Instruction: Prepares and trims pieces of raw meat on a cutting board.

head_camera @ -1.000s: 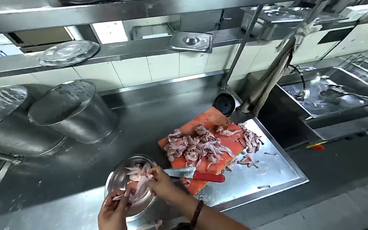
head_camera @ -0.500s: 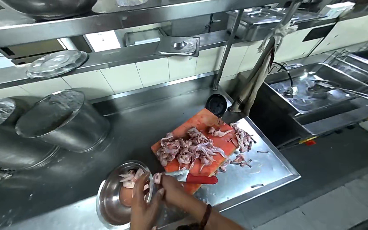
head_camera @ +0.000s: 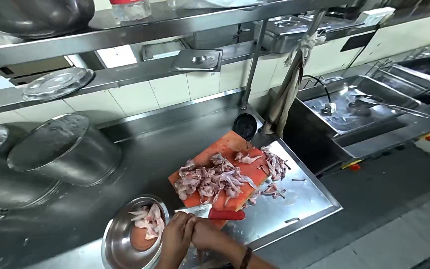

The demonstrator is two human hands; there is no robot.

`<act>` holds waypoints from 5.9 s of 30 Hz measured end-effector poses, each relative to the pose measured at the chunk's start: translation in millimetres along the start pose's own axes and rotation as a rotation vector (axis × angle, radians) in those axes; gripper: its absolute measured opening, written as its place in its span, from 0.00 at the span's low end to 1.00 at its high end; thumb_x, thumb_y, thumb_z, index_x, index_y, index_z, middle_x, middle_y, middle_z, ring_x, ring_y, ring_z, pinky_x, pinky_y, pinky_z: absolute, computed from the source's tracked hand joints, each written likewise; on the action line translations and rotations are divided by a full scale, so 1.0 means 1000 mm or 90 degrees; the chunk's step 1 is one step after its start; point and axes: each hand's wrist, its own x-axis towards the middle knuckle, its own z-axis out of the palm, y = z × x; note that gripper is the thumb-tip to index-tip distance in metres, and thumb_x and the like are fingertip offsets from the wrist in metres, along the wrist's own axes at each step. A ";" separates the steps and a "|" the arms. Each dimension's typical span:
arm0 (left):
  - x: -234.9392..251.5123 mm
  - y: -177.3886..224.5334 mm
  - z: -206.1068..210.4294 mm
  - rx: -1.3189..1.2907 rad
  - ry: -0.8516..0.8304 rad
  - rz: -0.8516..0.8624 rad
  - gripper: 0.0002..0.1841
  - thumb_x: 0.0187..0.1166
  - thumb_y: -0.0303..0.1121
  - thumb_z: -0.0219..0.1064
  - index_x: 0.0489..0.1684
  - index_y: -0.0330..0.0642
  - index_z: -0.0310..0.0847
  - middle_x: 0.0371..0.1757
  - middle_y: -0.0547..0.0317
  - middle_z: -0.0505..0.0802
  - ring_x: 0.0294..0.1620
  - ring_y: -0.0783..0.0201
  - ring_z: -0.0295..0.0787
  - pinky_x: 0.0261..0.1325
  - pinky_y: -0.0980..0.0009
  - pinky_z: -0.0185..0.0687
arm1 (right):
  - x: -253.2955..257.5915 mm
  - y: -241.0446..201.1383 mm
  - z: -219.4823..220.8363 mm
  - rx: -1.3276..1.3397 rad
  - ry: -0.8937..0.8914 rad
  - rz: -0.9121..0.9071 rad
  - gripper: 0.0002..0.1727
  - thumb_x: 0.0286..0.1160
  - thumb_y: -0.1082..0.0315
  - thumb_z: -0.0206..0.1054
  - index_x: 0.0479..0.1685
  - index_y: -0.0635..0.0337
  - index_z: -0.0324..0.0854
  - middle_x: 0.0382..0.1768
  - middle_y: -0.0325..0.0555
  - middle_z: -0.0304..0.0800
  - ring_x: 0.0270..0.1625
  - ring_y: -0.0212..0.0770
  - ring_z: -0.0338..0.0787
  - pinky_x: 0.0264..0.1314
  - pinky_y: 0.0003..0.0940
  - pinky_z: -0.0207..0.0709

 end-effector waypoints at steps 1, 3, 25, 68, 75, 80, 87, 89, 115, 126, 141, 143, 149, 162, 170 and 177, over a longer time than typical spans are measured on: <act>0.001 -0.003 0.003 0.025 0.029 0.005 0.23 0.82 0.52 0.62 0.25 0.43 0.89 0.31 0.57 0.93 0.36 0.61 0.93 0.43 0.57 0.91 | -0.003 -0.002 0.003 -0.031 -0.009 -0.010 0.18 0.84 0.63 0.59 0.61 0.68 0.82 0.59 0.64 0.88 0.62 0.61 0.88 0.67 0.62 0.77; 0.006 -0.006 0.001 0.075 0.053 0.006 0.27 0.79 0.55 0.63 0.16 0.42 0.84 0.24 0.58 0.90 0.28 0.61 0.91 0.35 0.57 0.90 | -0.006 -0.004 0.006 -0.092 -0.023 -0.041 0.18 0.85 0.62 0.58 0.57 0.68 0.84 0.56 0.64 0.89 0.63 0.63 0.88 0.68 0.65 0.76; 0.035 0.078 0.010 -0.419 0.038 -0.263 0.36 0.81 0.60 0.56 0.69 0.32 0.76 0.58 0.50 0.90 0.57 0.65 0.88 0.63 0.61 0.86 | -0.026 -0.019 -0.066 0.345 0.238 -0.049 0.21 0.92 0.59 0.47 0.39 0.60 0.83 0.25 0.39 0.81 0.25 0.33 0.80 0.31 0.34 0.79; 0.005 0.030 0.066 0.288 -0.462 -0.607 0.25 0.76 0.48 0.65 0.66 0.42 0.81 0.66 0.45 0.90 0.66 0.45 0.89 0.62 0.40 0.85 | -0.040 0.061 -0.042 -0.296 0.014 0.167 0.29 0.83 0.59 0.58 0.84 0.52 0.67 0.72 0.63 0.79 0.65 0.64 0.88 0.62 0.61 0.84; 0.017 0.042 0.074 0.374 -0.459 -0.635 0.24 0.70 0.47 0.68 0.63 0.48 0.82 0.61 0.50 0.92 0.62 0.47 0.91 0.57 0.41 0.87 | -0.091 0.071 -0.024 -0.199 0.046 0.228 0.27 0.91 0.58 0.49 0.88 0.49 0.60 0.60 0.58 0.88 0.55 0.59 0.93 0.56 0.57 0.87; 0.019 0.046 0.075 0.393 -0.465 -0.623 0.20 0.74 0.44 0.65 0.63 0.48 0.83 0.60 0.50 0.93 0.61 0.47 0.91 0.56 0.42 0.87 | -0.104 0.058 -0.021 -0.232 -0.015 0.261 0.23 0.90 0.60 0.48 0.80 0.55 0.63 0.66 0.60 0.83 0.52 0.59 0.94 0.52 0.55 0.89; 0.019 0.051 0.076 0.382 -0.449 -0.642 0.19 0.75 0.40 0.64 0.64 0.49 0.83 0.60 0.49 0.93 0.62 0.44 0.91 0.55 0.40 0.87 | -0.110 0.058 -0.019 -0.280 -0.045 0.277 0.24 0.89 0.61 0.49 0.82 0.54 0.63 0.62 0.60 0.85 0.50 0.60 0.95 0.51 0.56 0.89; 0.019 0.051 0.076 0.369 -0.441 -0.643 0.19 0.76 0.39 0.64 0.64 0.48 0.84 0.61 0.47 0.92 0.62 0.42 0.90 0.55 0.38 0.86 | -0.109 0.057 -0.019 -0.277 -0.044 0.275 0.22 0.91 0.61 0.47 0.80 0.53 0.64 0.60 0.59 0.86 0.51 0.60 0.94 0.51 0.56 0.88; -0.023 0.048 0.079 0.208 -0.489 -0.589 0.24 0.72 0.52 0.68 0.62 0.51 0.85 0.61 0.49 0.93 0.64 0.45 0.90 0.61 0.37 0.84 | -0.092 0.072 -0.002 -0.303 -0.062 0.259 0.21 0.90 0.62 0.48 0.78 0.54 0.67 0.51 0.59 0.91 0.54 0.61 0.94 0.53 0.59 0.87; -0.031 0.031 0.018 -0.225 -0.038 -0.311 0.38 0.53 0.51 0.88 0.60 0.39 0.79 0.48 0.58 0.91 0.49 0.69 0.89 0.59 0.65 0.88 | -0.073 0.052 -0.024 -0.385 0.050 0.197 0.23 0.87 0.61 0.54 0.78 0.53 0.72 0.64 0.62 0.85 0.51 0.63 0.93 0.48 0.59 0.88; -0.007 0.053 0.046 -0.358 0.105 -0.497 0.25 0.88 0.49 0.57 0.65 0.32 0.69 0.50 0.45 0.88 0.49 0.58 0.90 0.57 0.57 0.88 | -0.044 0.037 -0.015 0.446 0.001 -0.054 0.26 0.93 0.56 0.48 0.80 0.65 0.65 0.66 0.50 0.83 0.64 0.37 0.88 0.68 0.38 0.84; -0.006 0.055 0.046 -0.410 0.117 -0.580 0.22 0.92 0.45 0.52 0.65 0.31 0.71 0.46 0.45 0.87 0.44 0.57 0.88 0.52 0.57 0.86 | -0.044 0.042 -0.012 0.433 -0.035 -0.018 0.25 0.91 0.55 0.54 0.77 0.62 0.67 0.58 0.48 0.87 0.55 0.37 0.90 0.59 0.38 0.87; -0.003 0.060 0.042 -0.474 0.154 -0.554 0.11 0.91 0.33 0.52 0.56 0.34 0.74 0.34 0.51 0.85 0.22 0.61 0.83 0.26 0.63 0.85 | -0.042 0.038 -0.042 0.278 -0.114 0.109 0.22 0.92 0.48 0.51 0.60 0.58 0.76 0.35 0.40 0.81 0.29 0.33 0.80 0.32 0.32 0.77; 0.000 0.088 0.023 -0.419 0.037 -0.376 0.26 0.76 0.59 0.64 0.45 0.41 0.86 0.35 0.61 0.90 0.38 0.67 0.89 0.47 0.60 0.87 | -0.071 0.004 -0.055 0.387 0.038 -0.102 0.15 0.84 0.67 0.53 0.64 0.59 0.73 0.32 0.36 0.81 0.26 0.29 0.77 0.26 0.28 0.73; 0.009 0.120 0.012 -0.566 0.184 -0.346 0.16 0.66 0.40 0.76 0.37 0.44 0.73 0.34 0.63 0.82 0.34 0.70 0.81 0.38 0.71 0.81 | -0.084 0.002 -0.043 0.061 0.259 -0.302 0.24 0.85 0.60 0.52 0.63 0.75 0.77 0.46 0.52 0.91 0.50 0.33 0.91 0.57 0.34 0.86; 0.023 0.139 -0.005 -0.728 0.241 -0.463 0.16 0.61 0.29 0.73 0.40 0.41 0.70 0.29 0.60 0.82 0.26 0.67 0.81 0.27 0.70 0.80 | -0.075 -0.008 -0.042 0.026 0.299 -0.276 0.22 0.84 0.57 0.51 0.55 0.68 0.80 0.37 0.47 0.90 0.40 0.34 0.91 0.45 0.36 0.87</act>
